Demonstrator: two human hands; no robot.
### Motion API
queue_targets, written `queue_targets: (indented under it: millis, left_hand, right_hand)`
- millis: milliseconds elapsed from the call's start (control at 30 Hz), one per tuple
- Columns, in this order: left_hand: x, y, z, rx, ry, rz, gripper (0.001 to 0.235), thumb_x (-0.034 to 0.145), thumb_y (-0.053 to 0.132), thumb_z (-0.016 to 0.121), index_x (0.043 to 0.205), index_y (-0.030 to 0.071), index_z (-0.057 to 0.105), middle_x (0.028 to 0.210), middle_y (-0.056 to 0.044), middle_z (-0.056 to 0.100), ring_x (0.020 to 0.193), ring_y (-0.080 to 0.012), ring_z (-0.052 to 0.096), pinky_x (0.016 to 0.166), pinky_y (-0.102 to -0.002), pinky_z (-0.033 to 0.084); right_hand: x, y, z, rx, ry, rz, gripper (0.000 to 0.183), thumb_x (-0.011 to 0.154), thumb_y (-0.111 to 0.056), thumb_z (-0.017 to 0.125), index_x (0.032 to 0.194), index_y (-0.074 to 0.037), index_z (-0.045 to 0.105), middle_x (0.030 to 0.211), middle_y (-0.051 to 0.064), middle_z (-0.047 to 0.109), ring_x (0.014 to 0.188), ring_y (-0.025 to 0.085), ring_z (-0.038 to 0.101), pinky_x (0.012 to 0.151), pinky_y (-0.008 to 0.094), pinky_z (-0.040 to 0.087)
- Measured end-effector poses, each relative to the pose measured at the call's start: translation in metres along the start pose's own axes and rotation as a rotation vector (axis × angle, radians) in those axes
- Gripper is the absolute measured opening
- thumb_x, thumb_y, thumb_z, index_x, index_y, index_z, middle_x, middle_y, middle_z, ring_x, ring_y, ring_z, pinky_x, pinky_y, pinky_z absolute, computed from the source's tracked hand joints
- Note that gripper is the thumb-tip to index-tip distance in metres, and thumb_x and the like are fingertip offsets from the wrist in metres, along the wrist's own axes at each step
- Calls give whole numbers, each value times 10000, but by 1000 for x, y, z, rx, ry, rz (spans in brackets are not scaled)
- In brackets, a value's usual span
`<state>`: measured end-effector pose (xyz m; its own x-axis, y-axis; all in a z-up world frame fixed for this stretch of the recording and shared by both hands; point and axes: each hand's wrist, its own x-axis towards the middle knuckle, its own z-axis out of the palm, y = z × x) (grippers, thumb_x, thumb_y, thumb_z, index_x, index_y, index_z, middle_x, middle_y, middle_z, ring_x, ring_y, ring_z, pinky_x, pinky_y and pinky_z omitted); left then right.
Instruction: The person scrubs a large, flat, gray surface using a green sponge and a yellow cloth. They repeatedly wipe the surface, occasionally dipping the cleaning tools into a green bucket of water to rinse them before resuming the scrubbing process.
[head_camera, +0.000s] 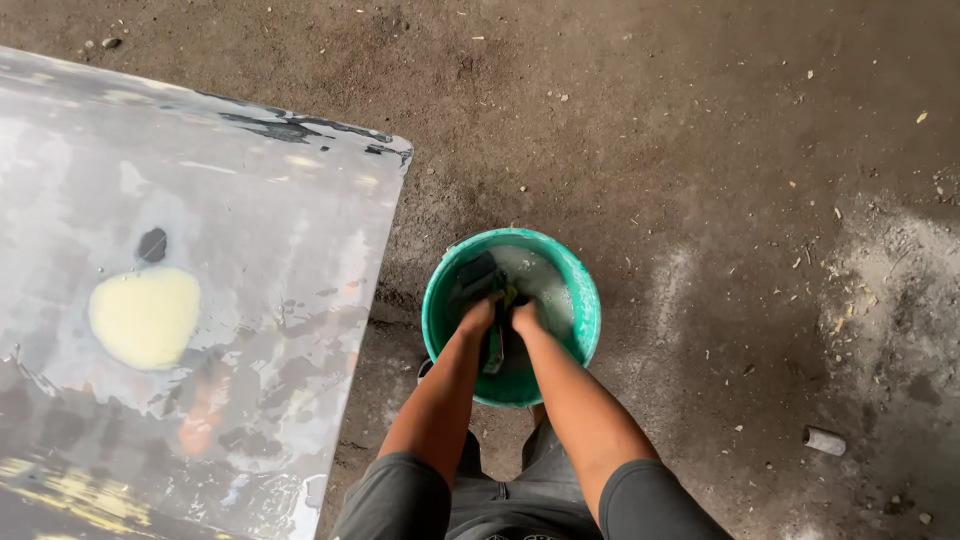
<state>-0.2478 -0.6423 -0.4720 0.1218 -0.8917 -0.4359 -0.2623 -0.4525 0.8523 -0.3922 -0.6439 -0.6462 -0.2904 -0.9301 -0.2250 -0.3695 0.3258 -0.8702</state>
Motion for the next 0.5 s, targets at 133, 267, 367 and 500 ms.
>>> queue_targets:
  millis: [133,267,367,500]
  left_hand:
    - [-5,4,-2,-13,-70,-301,410,893,380,614,1085,56,779,1059,-169,760,961,-298,680,889,-427,511]
    - [-18,2,-15,-68,-82,-204,473,935,460,519,1142,108,756,962,-82,728,884,-220,670,851,-366,498]
    - [-105,152,-81,-637,68,-609,400,950,354,684,1038,-31,746,944,-90,724,844,-229,657,792,-365,514]
    - [-121,157,-80,-906,-88,-468,342,1001,310,608,1087,-5,710,932,-82,711,814,-216,650,768,-343,520]
  right_hand:
    - [-3,10,-10,-386,-190,115,525,872,-154,678,1358,18,583,1301,240,645,1178,374,620,976,433,488]
    - [-79,-301,-135,122,-305,110,437,811,-25,697,1243,-9,629,1116,130,707,1035,218,665,910,338,515]
    - [-125,-413,-211,463,-491,-53,293,914,53,649,1201,13,607,1082,61,660,995,110,614,904,276,494]
    - [-176,-566,-301,573,-617,-12,265,943,18,626,1206,13,601,1106,57,680,1019,114,625,938,285,493]
